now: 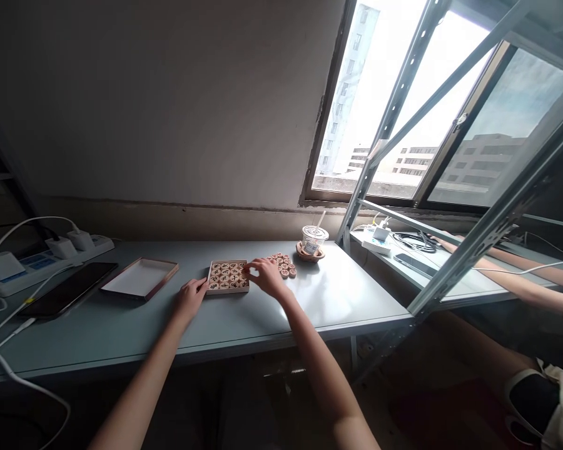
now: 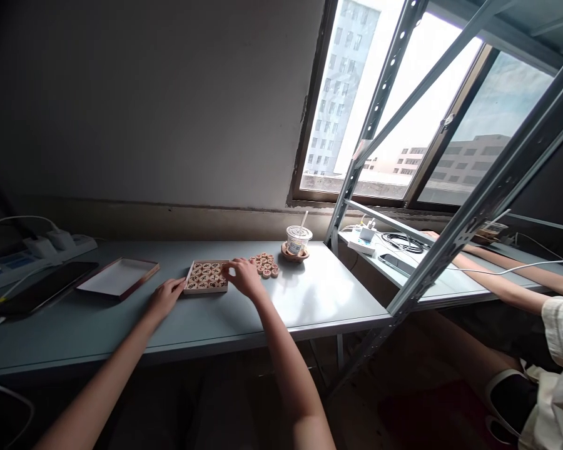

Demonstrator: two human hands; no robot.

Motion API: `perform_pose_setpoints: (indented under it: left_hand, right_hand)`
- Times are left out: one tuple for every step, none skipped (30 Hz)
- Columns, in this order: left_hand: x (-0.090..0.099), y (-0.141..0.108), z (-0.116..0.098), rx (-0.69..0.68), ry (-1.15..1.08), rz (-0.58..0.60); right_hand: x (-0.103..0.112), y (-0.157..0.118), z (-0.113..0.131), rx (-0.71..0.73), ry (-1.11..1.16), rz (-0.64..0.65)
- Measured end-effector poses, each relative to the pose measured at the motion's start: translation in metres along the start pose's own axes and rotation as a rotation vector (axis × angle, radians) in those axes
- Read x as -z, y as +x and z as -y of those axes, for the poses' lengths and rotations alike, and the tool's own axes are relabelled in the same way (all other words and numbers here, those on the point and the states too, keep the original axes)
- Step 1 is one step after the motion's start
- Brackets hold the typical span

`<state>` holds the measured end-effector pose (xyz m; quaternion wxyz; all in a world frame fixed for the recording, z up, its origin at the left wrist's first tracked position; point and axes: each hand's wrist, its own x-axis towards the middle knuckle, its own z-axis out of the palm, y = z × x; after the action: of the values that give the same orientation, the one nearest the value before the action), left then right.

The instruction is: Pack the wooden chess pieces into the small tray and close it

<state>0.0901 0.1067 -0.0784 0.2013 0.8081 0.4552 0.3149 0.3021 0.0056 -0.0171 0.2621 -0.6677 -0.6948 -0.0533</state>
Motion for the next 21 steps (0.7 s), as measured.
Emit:
perform_pose_setpoints:
  left_hand:
    - [0.0,0.0,0.0,-0.002,-0.001,-0.002]
    - [-0.001,0.0,0.0,-0.004,-0.002,-0.005]
    - [-0.001,0.0,0.0,-0.005,-0.004,-0.008]
    - [-0.001,0.0,0.0,-0.004,-0.007,-0.011]
    - [0.0,0.0,-0.001,0.0,-0.012,-0.014]
    - [0.0,0.0,-0.001,0.008,-0.018,-0.017]
    - [0.001,-0.001,-0.002,0.018,-0.023,-0.018]
    - [0.001,-0.001,-0.002,0.027,-0.027,-0.019]
    - [0.001,-0.001,-0.002,0.032,-0.029,-0.019]
    - [0.002,-0.001,-0.002,0.032,-0.031,-0.02]
    - [0.002,-0.002,-0.002,0.029,-0.032,-0.023]
    - [0.001,-0.002,-0.002,0.023,-0.033,-0.03]
    - [0.001,-0.002,-0.002,0.017,-0.033,-0.036]
    - [0.0,-0.002,-0.001,0.01,-0.034,-0.04]
    - [-0.001,-0.002,-0.001,0.002,-0.036,-0.042]
    - [-0.002,-0.002,0.0,-0.007,-0.036,-0.043]
    - [-0.002,-0.002,0.0,-0.019,-0.035,-0.045]
    - [-0.003,-0.002,0.001,-0.033,-0.034,-0.05]
    - [-0.004,-0.002,0.001,-0.047,-0.033,-0.06]
    - [-0.004,-0.002,0.002,-0.058,-0.033,-0.074]
    - [-0.005,-0.002,0.003,-0.066,-0.034,-0.088]
  right_hand:
    - [0.004,-0.008,-0.01,-0.02,-0.051,0.007]
    - [0.007,-0.015,-0.019,-0.032,-0.1,0.019]
    - [0.01,-0.022,-0.028,-0.044,-0.146,0.027]
    - [0.011,-0.027,-0.036,-0.054,-0.188,0.031]
    - [0.012,-0.031,-0.042,-0.064,-0.227,0.028]
    - [0.012,-0.034,-0.047,-0.074,-0.261,0.019]
    - [0.012,-0.036,-0.052,-0.085,-0.292,0.008]
    - [0.012,-0.037,-0.055,-0.095,-0.319,-0.002]
    - [0.012,-0.038,-0.057,-0.1,-0.338,-0.01]
    - [0.012,-0.038,-0.058,-0.101,-0.348,-0.015]
    - [0.013,-0.038,-0.059,-0.098,-0.347,-0.018]
    - [0.013,-0.037,-0.058,-0.087,-0.339,-0.021]
    - [0.013,-0.035,-0.056,-0.073,-0.324,-0.028]
    - [0.013,-0.033,-0.053,-0.054,-0.306,-0.037]
    - [0.013,-0.03,-0.049,-0.037,-0.289,-0.049]
    - [0.013,-0.025,-0.043,-0.016,-0.272,-0.056]
    - [0.012,-0.02,-0.037,0.01,-0.259,-0.055]
    - [0.01,-0.013,-0.03,0.041,-0.252,-0.041]
    - [0.008,-0.005,-0.023,0.075,-0.252,-0.02]
    - [0.005,0.004,-0.017,0.11,-0.261,0.008]
    - [0.001,0.013,-0.01,0.14,-0.278,0.041]
